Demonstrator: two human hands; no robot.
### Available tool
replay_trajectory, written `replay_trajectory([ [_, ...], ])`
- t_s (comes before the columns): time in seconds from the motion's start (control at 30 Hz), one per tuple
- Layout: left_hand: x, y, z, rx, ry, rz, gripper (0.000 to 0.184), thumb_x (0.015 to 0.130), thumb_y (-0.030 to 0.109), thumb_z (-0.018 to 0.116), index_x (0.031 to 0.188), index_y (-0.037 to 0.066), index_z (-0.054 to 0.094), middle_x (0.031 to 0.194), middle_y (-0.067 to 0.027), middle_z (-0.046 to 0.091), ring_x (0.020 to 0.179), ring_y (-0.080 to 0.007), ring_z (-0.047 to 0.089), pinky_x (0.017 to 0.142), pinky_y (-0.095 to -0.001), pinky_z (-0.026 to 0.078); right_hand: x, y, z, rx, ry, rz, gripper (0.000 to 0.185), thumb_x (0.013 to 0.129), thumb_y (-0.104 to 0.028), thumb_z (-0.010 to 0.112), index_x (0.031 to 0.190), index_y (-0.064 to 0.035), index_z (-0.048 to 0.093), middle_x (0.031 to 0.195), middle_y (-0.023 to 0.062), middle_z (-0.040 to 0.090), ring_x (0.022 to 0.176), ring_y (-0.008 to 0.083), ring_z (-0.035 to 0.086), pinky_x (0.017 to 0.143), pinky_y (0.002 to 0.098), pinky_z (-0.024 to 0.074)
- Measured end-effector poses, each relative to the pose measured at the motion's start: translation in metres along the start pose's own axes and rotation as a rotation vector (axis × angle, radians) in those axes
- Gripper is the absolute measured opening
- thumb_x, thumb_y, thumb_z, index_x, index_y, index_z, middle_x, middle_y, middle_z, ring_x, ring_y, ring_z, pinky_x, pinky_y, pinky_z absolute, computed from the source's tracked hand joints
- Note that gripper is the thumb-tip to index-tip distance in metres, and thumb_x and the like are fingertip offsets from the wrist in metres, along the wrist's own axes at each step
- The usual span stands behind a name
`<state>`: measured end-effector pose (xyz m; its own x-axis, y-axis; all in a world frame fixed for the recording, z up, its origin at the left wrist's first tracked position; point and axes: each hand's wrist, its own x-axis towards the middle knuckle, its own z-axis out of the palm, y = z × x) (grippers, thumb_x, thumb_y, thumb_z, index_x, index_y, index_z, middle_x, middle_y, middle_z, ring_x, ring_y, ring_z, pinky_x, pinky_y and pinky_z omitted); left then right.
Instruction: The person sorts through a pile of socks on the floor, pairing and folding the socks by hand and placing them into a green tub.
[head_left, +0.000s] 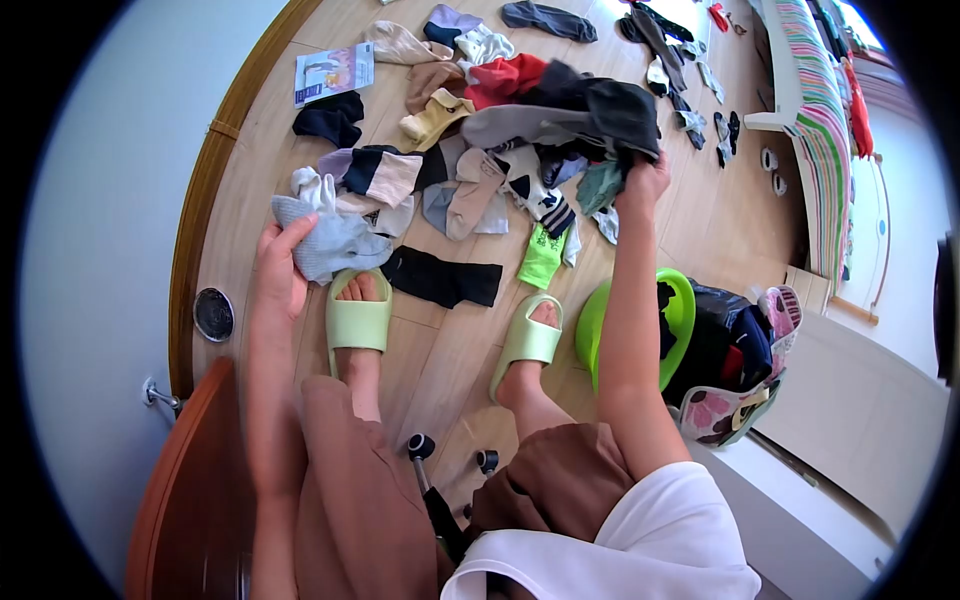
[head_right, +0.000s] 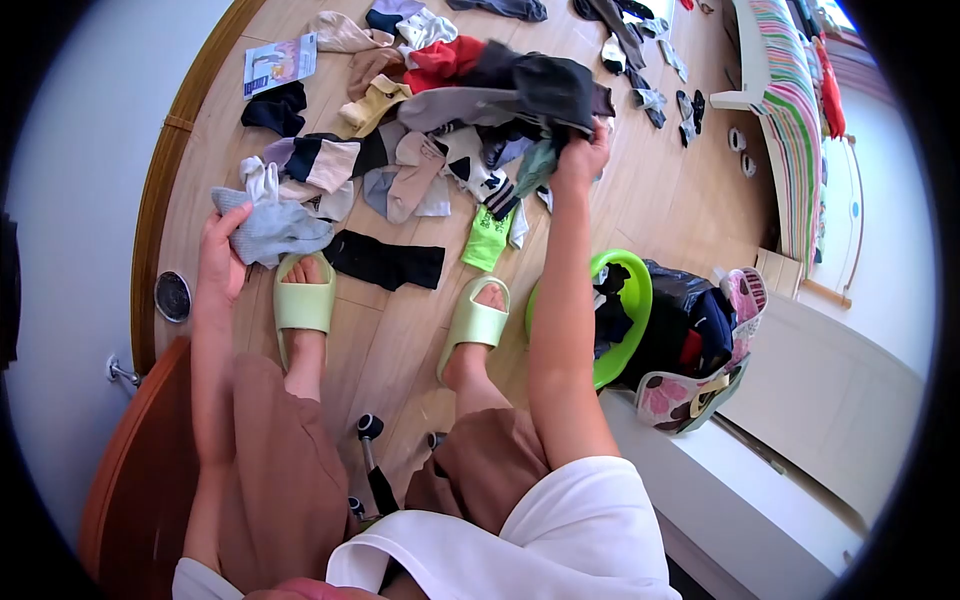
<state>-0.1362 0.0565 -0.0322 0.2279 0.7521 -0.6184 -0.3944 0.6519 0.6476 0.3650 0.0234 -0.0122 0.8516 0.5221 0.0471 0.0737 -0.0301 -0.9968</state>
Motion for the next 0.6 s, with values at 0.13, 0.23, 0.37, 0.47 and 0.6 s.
replay_trajectory([
  [0.13,0.004,0.0,-0.008,0.041,0.039,-0.002,0.03,0.093,0.021,0.07,0.115,0.002,0.062,0.107,-0.0077,0.069,0.097,-0.0177,0.067,0.091,-0.0332,0.052,0.011,0.017,-0.021,-0.059,0.211,0.065,0.018,0.092,0.002,0.065,0.109,0.0002,0.061,0.103,0.0084,0.065,0.086,0.0139,0.063,0.076,0.026,0.0514],
  [0.23,0.005,0.003,-0.016,0.082,0.082,0.01,0.03,0.095,0.023,0.069,0.115,0.002,0.063,0.105,-0.0069,0.069,0.095,-0.0166,0.067,0.09,-0.0316,0.052,0.003,0.047,-0.031,-0.406,0.174,-0.019,0.037,0.082,-0.009,0.073,0.116,0.0018,0.06,0.105,0.0119,0.065,0.089,0.0197,0.064,0.079,0.0315,0.0527],
  [0.37,0.001,0.006,-0.017,0.109,0.09,0.002,0.028,0.097,0.024,0.067,0.114,0.002,0.066,0.106,-0.0066,0.069,0.096,-0.0161,0.067,0.089,-0.0306,0.052,-0.033,0.065,-0.003,-0.712,-0.058,-0.288,0.049,0.077,-0.018,0.076,0.12,-0.0005,0.061,0.108,0.0171,0.068,0.104,0.0298,0.064,0.096,0.0388,0.0488],
  [0.47,0.003,0.001,-0.019,0.121,0.082,0.011,0.028,0.098,0.024,0.065,0.114,0.001,0.067,0.108,-0.0071,0.069,0.097,-0.0161,0.067,0.089,-0.0304,0.052,-0.069,0.066,0.02,-0.896,-0.325,-0.448,0.058,0.073,-0.025,0.08,0.126,-0.0095,0.061,0.127,0.0214,0.059,0.122,0.0375,0.055,0.102,0.046,0.0453],
  [0.6,-0.002,-0.001,-0.01,0.134,0.083,-0.004,0.029,0.097,0.022,0.067,0.115,0.0,0.066,0.107,-0.0075,0.07,0.097,-0.0151,0.067,0.088,-0.0305,0.052,-0.113,0.053,0.042,-1.238,-0.412,-0.336,0.052,0.074,-0.026,0.08,0.121,-0.012,0.063,0.138,0.0216,0.053,0.128,0.0422,0.049,0.103,0.0503,0.043],
])
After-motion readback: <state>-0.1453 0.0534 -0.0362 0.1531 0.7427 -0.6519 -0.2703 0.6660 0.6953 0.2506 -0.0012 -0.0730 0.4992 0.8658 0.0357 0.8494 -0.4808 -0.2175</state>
